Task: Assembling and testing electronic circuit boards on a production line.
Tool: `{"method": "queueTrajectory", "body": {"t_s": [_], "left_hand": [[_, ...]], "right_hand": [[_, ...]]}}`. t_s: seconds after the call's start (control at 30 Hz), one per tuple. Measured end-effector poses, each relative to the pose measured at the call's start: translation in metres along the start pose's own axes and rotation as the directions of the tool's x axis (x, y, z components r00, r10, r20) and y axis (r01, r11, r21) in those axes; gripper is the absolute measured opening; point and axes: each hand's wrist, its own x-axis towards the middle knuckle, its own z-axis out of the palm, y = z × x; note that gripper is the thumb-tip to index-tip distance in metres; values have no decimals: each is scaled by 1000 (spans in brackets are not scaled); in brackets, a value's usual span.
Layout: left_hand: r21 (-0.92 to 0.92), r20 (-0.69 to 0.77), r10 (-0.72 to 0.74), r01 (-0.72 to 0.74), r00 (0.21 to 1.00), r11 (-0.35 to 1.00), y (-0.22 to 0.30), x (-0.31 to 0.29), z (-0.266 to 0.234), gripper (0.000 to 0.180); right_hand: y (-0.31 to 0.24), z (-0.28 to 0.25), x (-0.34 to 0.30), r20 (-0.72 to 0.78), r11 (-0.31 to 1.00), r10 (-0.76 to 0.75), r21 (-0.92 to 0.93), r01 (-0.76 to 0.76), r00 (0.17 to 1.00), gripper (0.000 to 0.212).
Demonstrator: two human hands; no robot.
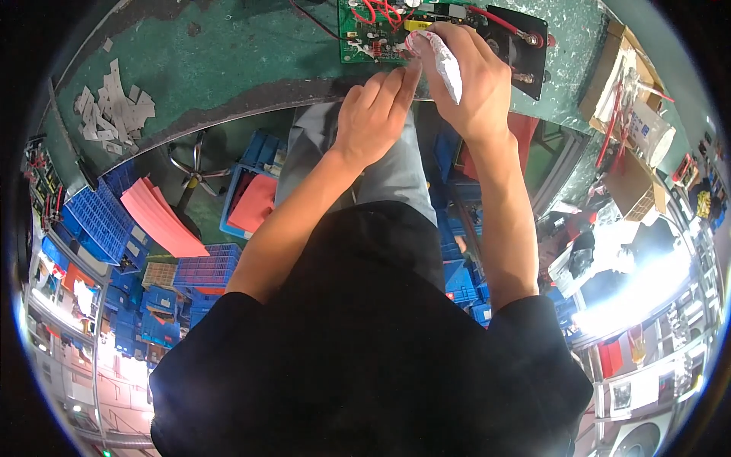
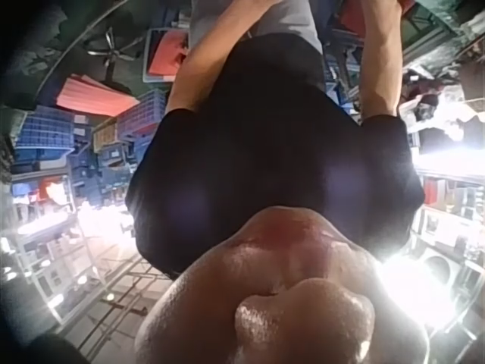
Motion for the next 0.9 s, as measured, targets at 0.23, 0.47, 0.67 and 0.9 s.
{"method": "queueTrajectory", "body": {"t_s": [0.23, 0.47, 0.67, 0.9], "left_hand": [[20, 15, -7, 6, 1000, 1000, 2, 0, 1, 56], [26, 10, -14, 14, 1000, 1000, 4, 0, 0, 55], [26, -1, -12, 12, 1000, 1000, 1, -1, 1, 54], [44, 24, 11, -12, 1000, 999, 1, 4, -5, 59]], "right_hand": [[1, 0, -1, -6, 1000, 16, 20, -15, 1000, 13], [3, 2, -2, 2, 1000, 3, -2, -3, 1000, 13], [2, 2, -1, 23, 999, -33, 3, 33, 999, 13], [-4, -8, 1, -16, 998, -2, 62, 3, 1000, 9]]}}
